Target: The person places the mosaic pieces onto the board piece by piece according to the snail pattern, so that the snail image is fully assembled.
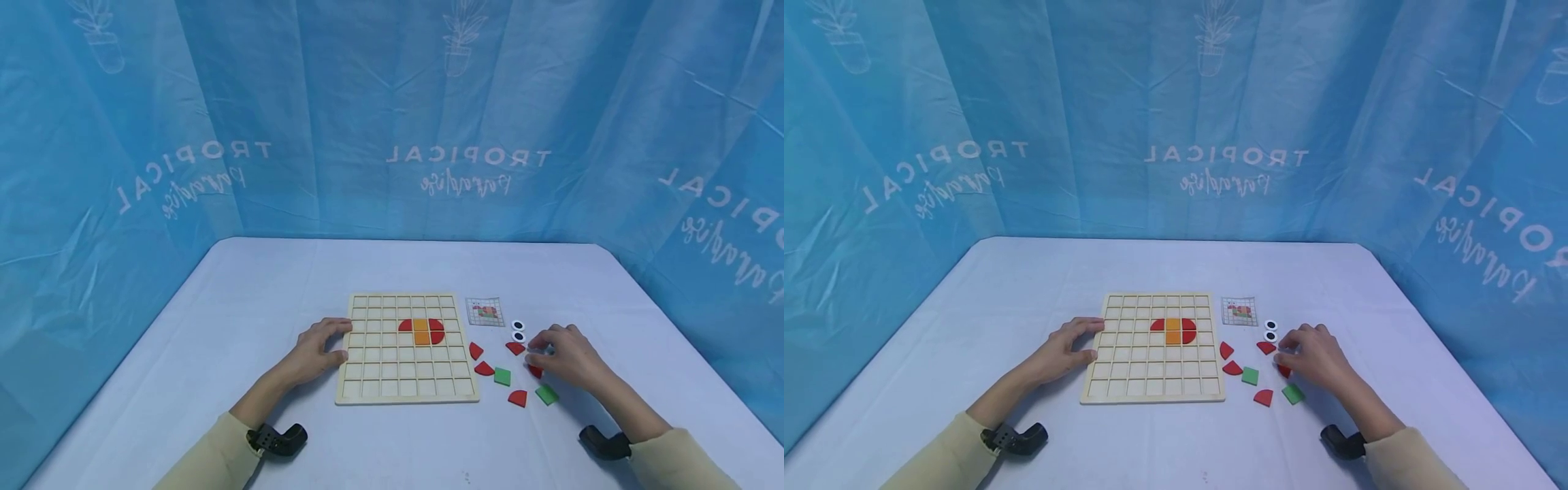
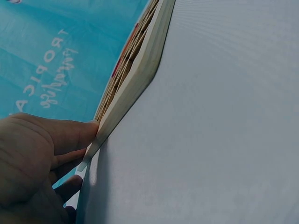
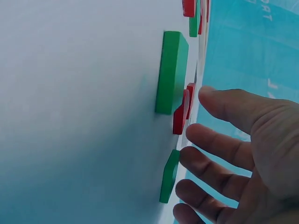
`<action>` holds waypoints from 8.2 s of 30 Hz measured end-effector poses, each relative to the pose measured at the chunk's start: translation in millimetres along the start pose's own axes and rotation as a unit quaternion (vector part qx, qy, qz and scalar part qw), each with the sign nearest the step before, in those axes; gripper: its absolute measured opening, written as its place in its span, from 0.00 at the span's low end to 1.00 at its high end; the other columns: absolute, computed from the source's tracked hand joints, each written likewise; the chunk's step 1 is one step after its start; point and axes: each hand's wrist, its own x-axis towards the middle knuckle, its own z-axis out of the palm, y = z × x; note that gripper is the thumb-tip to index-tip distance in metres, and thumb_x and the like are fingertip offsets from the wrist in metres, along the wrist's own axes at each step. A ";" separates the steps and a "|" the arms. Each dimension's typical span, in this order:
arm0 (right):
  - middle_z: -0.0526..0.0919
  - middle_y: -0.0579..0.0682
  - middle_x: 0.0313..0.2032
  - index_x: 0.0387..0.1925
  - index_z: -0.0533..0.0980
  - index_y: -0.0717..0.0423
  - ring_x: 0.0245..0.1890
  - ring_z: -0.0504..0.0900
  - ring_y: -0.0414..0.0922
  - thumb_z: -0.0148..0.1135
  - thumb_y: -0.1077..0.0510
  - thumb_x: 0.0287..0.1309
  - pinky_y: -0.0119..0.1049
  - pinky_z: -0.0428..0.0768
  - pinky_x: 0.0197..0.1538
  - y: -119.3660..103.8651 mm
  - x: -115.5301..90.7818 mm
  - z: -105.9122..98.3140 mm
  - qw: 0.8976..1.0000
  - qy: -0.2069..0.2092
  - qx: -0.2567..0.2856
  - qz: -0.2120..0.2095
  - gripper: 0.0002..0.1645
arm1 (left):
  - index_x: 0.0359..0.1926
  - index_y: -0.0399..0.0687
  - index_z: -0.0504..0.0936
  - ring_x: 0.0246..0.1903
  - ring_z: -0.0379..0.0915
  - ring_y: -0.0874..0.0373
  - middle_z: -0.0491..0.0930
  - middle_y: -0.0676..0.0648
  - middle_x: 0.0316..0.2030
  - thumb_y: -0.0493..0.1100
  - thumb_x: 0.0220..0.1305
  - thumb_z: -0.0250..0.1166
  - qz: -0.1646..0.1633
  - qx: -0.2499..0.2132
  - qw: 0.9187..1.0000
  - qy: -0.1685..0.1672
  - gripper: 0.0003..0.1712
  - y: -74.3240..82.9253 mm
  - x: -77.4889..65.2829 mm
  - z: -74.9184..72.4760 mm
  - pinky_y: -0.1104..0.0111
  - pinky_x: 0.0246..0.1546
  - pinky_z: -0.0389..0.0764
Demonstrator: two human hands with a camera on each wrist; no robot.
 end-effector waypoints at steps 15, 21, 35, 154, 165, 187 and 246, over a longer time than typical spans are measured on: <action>0.81 0.50 0.40 0.41 0.83 0.49 0.44 0.71 0.48 0.75 0.48 0.40 0.40 0.79 0.39 -24.2 16.2 16.7 1.000 -0.007 -0.019 -0.009 0.22 | 0.61 0.41 0.71 0.70 0.51 0.42 0.65 0.45 0.66 0.38 0.58 0.63 -0.002 -0.001 1.000 -0.001 0.29 0.2 -1.2 -0.6 0.43 0.69 0.42; 0.80 0.49 0.38 0.41 0.83 0.50 0.44 0.71 0.48 0.75 0.48 0.39 0.42 0.78 0.41 -33.8 23.1 22.3 0.999 -0.008 -0.035 -0.029 0.23 | 0.62 0.42 0.70 0.71 0.49 0.43 0.64 0.46 0.67 0.39 0.58 0.63 -0.010 -0.004 1.000 -0.004 0.29 0.7 -1.5 -0.6 0.42 0.69 0.42; 0.81 0.52 0.42 0.39 0.83 0.50 0.47 0.72 0.52 0.76 0.49 0.38 0.50 0.79 0.45 -27.5 20.0 24.7 0.998 0.015 -0.058 -0.031 0.22 | 0.61 0.40 0.71 0.70 0.51 0.42 0.65 0.44 0.66 0.37 0.58 0.63 0.008 -0.001 1.000 -0.001 0.29 1.1 -1.3 -1.4 0.42 0.68 0.43; 0.79 0.43 0.34 0.34 0.83 0.45 0.39 0.67 0.43 0.75 0.51 0.38 0.34 0.68 0.35 -39.4 -16.1 24.4 0.997 0.003 -0.063 -0.041 0.16 | 0.61 0.40 0.71 0.69 0.52 0.41 0.65 0.44 0.65 0.38 0.57 0.65 0.002 0.001 1.000 0.001 0.30 0.4 -2.2 -0.7 0.44 0.68 0.42; 0.81 0.44 0.38 0.37 0.83 0.45 0.41 0.68 0.43 0.74 0.52 0.41 0.34 0.70 0.36 -56.7 -3.3 20.1 0.995 0.040 -0.047 -0.082 0.16 | 0.61 0.42 0.71 0.70 0.51 0.42 0.65 0.45 0.66 0.39 0.57 0.65 -0.014 0.002 1.000 0.001 0.29 0.5 0.3 0.1 0.44 0.69 0.40; 0.79 0.39 0.35 0.35 0.84 0.45 0.38 0.66 0.40 0.73 0.52 0.43 0.34 0.67 0.40 -126.6 41.8 57.8 0.988 0.010 -0.004 -0.151 0.13 | 0.61 0.42 0.71 0.70 0.50 0.43 0.65 0.46 0.66 0.38 0.57 0.65 -0.010 -0.004 1.000 0.002 0.29 0.6 0.7 1.3 0.44 0.69 0.41; 0.81 0.48 0.41 0.36 0.83 0.46 0.42 0.69 0.44 0.74 0.50 0.40 0.34 0.73 0.35 -53.3 -7.9 16.7 0.997 0.015 -0.048 -0.054 0.16 | 0.62 0.40 0.70 0.70 0.52 0.42 0.65 0.44 0.66 0.38 0.57 0.64 0.002 0.005 1.000 -0.002 0.30 -0.1 1.4 -0.4 0.44 0.69 0.42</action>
